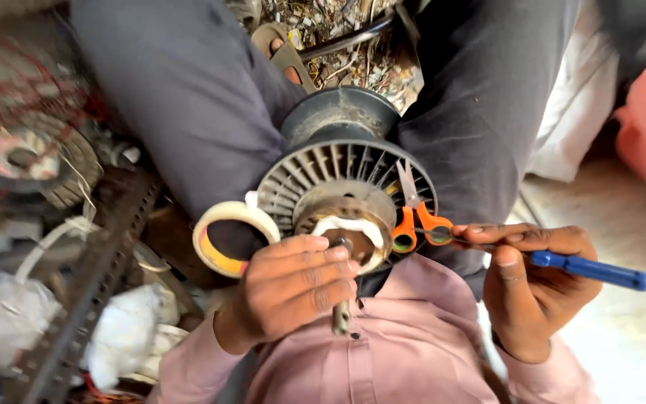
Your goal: Repairing or assembling an electric fan motor by applying tape and using tools.
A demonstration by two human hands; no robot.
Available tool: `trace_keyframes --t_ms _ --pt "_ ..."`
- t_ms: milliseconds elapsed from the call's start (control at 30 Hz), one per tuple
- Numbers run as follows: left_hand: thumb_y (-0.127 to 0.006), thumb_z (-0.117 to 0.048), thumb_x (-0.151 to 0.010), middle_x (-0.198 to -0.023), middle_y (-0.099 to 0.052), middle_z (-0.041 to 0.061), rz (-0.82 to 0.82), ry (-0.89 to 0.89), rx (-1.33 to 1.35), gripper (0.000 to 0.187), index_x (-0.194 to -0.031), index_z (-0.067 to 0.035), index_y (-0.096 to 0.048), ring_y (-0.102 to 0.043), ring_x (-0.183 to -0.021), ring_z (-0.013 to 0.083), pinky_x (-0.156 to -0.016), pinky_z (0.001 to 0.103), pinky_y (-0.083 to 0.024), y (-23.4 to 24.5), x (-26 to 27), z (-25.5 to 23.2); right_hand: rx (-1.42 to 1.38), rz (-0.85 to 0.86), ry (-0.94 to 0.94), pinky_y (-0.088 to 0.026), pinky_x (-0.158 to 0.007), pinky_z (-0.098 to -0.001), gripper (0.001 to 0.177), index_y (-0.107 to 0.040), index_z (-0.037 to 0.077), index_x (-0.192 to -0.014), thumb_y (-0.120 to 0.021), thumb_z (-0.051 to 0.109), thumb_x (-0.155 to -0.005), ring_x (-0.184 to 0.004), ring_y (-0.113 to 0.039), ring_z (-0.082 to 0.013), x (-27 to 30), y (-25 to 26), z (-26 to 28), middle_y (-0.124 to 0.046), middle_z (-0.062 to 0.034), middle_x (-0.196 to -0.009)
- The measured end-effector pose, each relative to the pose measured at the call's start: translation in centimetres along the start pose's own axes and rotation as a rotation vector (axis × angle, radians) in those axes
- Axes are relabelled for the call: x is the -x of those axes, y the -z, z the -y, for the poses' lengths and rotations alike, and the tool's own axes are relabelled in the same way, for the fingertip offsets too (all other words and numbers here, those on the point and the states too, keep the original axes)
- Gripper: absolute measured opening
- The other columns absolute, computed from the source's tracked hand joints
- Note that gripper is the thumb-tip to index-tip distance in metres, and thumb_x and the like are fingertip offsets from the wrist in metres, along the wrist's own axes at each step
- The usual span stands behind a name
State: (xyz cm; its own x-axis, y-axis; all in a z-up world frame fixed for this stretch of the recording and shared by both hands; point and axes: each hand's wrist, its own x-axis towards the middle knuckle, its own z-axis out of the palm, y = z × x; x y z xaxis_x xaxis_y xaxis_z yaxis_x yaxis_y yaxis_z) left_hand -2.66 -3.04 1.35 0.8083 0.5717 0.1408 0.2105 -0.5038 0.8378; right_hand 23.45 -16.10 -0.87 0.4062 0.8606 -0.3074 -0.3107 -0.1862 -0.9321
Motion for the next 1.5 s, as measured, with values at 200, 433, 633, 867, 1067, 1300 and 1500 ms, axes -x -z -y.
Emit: trace_keyframes --t_ms 200,433,633,867,1067,1300,1500 --pt "-0.078 -0.009 -0.089 -0.105 -0.076 0.011 -0.164 0.136 -0.006 0.018 -0.104 -0.001 -0.076 -0.076 -0.102 0.0261 -0.098 0.041 -0.058 0.4 1.2 -2.1 0.015 0.058 0.139 -0.067 -0.094 -0.0483 0.020 -0.046 -0.002 -0.113 -0.066 0.004 -0.113 -0.096 -0.075 -0.0314 -0.4 -2.2 -0.3 -0.070 -0.0279 -0.102" --pt "-0.073 0.000 -0.092 -0.098 -0.075 0.006 -0.392 0.303 0.058 0.010 -0.101 -0.003 -0.073 -0.073 -0.092 0.0245 -0.089 0.037 -0.056 1.2 0.5 -1.6 0.181 0.195 0.149 -0.063 -0.097 -0.0454 0.019 -0.045 -0.001 -0.109 -0.064 0.002 -0.110 -0.100 -0.076 -0.0334 -2.6 -5.2 0.6 -0.070 -0.0294 -0.104" --pt "-0.079 -0.009 -0.089 -0.098 -0.073 0.005 -0.317 0.340 -0.126 0.028 -0.115 -0.003 -0.071 -0.067 -0.090 0.0202 -0.087 0.038 -0.041 -0.5 -0.3 0.2 0.229 0.342 0.084 -0.064 -0.096 -0.0478 0.014 -0.047 -0.002 -0.107 -0.061 -0.001 -0.107 -0.102 -0.075 -0.0352 -3.1 -5.8 0.4 -0.071 -0.0290 -0.101" --pt "-0.083 -0.011 -0.084 -0.083 -0.068 0.001 -0.278 0.394 -0.068 0.035 -0.117 -0.006 -0.071 -0.063 -0.078 0.0189 -0.085 0.039 -0.041 -0.1 -1.7 0.9 0.329 0.288 0.157 -0.067 -0.092 -0.0464 0.017 -0.043 -0.001 -0.109 -0.059 -0.001 -0.106 -0.103 -0.077 -0.0356 -2.2 -5.1 0.6 -0.071 -0.0278 -0.102" --pt "-0.085 -0.012 -0.086 -0.080 -0.063 0.000 -0.231 0.388 -0.039 0.030 -0.112 -0.008 -0.072 -0.061 -0.076 0.0189 -0.082 0.038 -0.040 0.1 -2.3 1.4 0.280 0.164 0.057 -0.065 -0.094 -0.0452 0.014 -0.045 -0.001 -0.112 -0.059 -0.002 -0.108 -0.099 -0.075 -0.0350 -2.0 -4.5 0.4 -0.071 -0.0298 -0.101" --pt "-0.080 -0.005 -0.083 -0.083 -0.064 -0.002 -0.176 0.422 0.044 0.018 -0.099 -0.011 -0.074 -0.062 -0.078 0.0166 -0.083 0.036 -0.040 0.7 -2.8 1.5 0.290 0.213 0.055 -0.066 -0.091 -0.0440 0.013 -0.045 -0.001 -0.109 -0.058 -0.003 -0.107 -0.097 -0.078 -0.0326 -2.7 -3.7 0.9 -0.073 -0.0276 -0.095" --pt "-0.072 -0.010 -0.087 -0.090 -0.066 0.000 -0.129 0.420 0.057 0.014 -0.101 -0.010 -0.075 -0.062 -0.082 0.0172 -0.085 0.037 -0.040 0.8 -2.7 1.7 0.405 0.302 -0.050 -0.066 -0.089 -0.0453 0.013 -0.047 -0.006 -0.107 -0.058 -0.003 -0.101 -0.103 -0.076 -0.0377 -3.2 -4.7 2.1 -0.071 -0.0311 -0.097"
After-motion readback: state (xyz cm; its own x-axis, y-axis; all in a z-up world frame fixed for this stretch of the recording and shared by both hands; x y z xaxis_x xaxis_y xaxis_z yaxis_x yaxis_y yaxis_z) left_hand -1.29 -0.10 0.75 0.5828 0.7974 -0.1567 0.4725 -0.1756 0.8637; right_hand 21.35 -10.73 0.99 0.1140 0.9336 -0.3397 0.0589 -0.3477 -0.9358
